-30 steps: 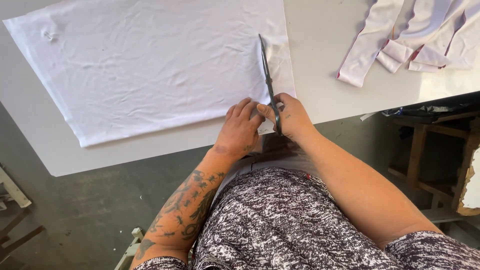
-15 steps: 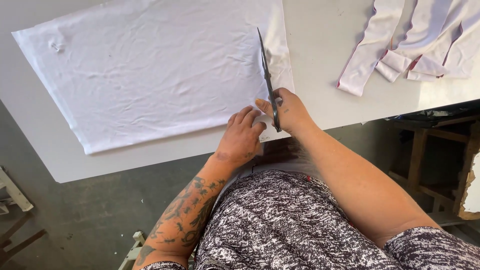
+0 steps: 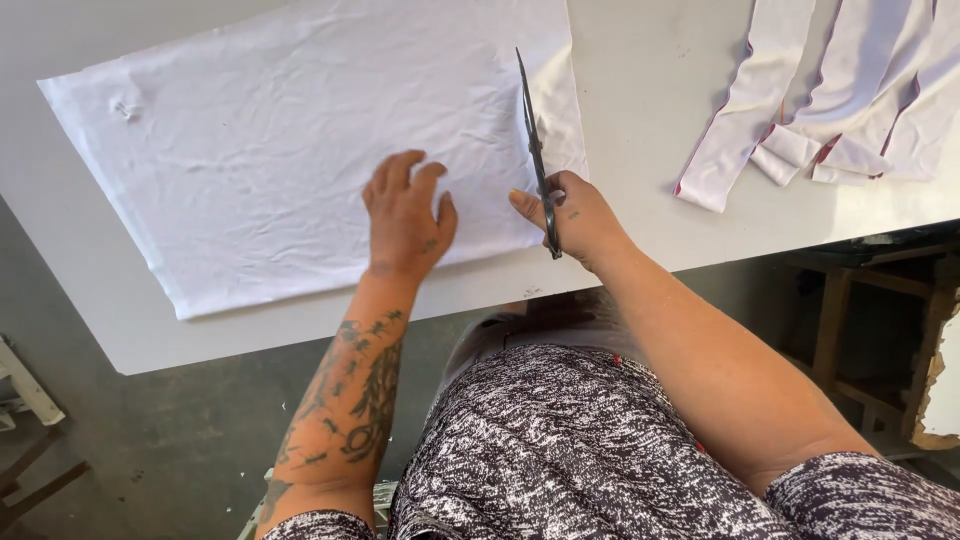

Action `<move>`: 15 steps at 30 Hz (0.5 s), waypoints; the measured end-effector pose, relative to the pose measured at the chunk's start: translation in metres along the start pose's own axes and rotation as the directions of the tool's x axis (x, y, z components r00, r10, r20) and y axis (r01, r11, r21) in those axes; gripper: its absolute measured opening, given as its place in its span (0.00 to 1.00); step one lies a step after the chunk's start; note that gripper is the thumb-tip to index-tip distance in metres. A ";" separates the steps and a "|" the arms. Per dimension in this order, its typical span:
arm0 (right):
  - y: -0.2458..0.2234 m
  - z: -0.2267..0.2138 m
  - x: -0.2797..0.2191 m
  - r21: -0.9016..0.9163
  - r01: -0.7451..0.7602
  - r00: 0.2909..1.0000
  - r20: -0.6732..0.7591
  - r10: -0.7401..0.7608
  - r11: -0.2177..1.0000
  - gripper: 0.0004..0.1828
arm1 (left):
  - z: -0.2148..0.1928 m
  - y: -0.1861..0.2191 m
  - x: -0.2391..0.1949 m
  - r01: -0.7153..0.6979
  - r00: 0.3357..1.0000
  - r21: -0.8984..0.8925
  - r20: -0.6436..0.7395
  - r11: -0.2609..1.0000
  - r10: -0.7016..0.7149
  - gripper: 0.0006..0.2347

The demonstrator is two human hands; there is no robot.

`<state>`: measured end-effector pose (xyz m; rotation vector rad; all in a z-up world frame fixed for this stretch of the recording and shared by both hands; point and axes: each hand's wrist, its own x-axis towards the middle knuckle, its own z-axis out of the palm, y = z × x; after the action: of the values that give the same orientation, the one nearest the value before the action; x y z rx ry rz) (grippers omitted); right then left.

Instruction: Cutting multiple long strips of white fabric using large tailor scissors on a workbench.

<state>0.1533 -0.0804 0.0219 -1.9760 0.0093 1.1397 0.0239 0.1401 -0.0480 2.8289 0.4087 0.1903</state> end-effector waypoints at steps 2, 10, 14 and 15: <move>0.008 0.002 0.006 -0.002 0.012 1.000 -0.002 -0.012 1.000 0.45 | -0.005 -0.011 0.010 0.034 0.999 0.021 -0.004 0.999 -0.034 0.16; -0.011 -0.004 0.007 -0.001 0.001 1.000 0.015 -0.001 1.000 0.44 | 0.005 -0.041 0.031 0.185 0.982 0.063 0.036 0.981 -0.188 0.16; -0.016 -0.005 0.016 -0.020 -0.030 0.999 0.019 0.030 0.999 0.46 | 0.019 -0.045 0.018 0.196 0.980 0.049 -0.019 0.979 -0.196 0.16; -0.025 -0.007 0.016 -0.007 -0.028 1.000 0.011 0.028 1.000 0.46 | 0.021 -0.044 0.019 0.199 0.980 0.045 -0.024 0.979 -0.198 0.16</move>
<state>0.1773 -0.0624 0.0287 -1.9817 0.0269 1.1696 0.0344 0.1815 -0.0791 2.8105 0.7045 0.1695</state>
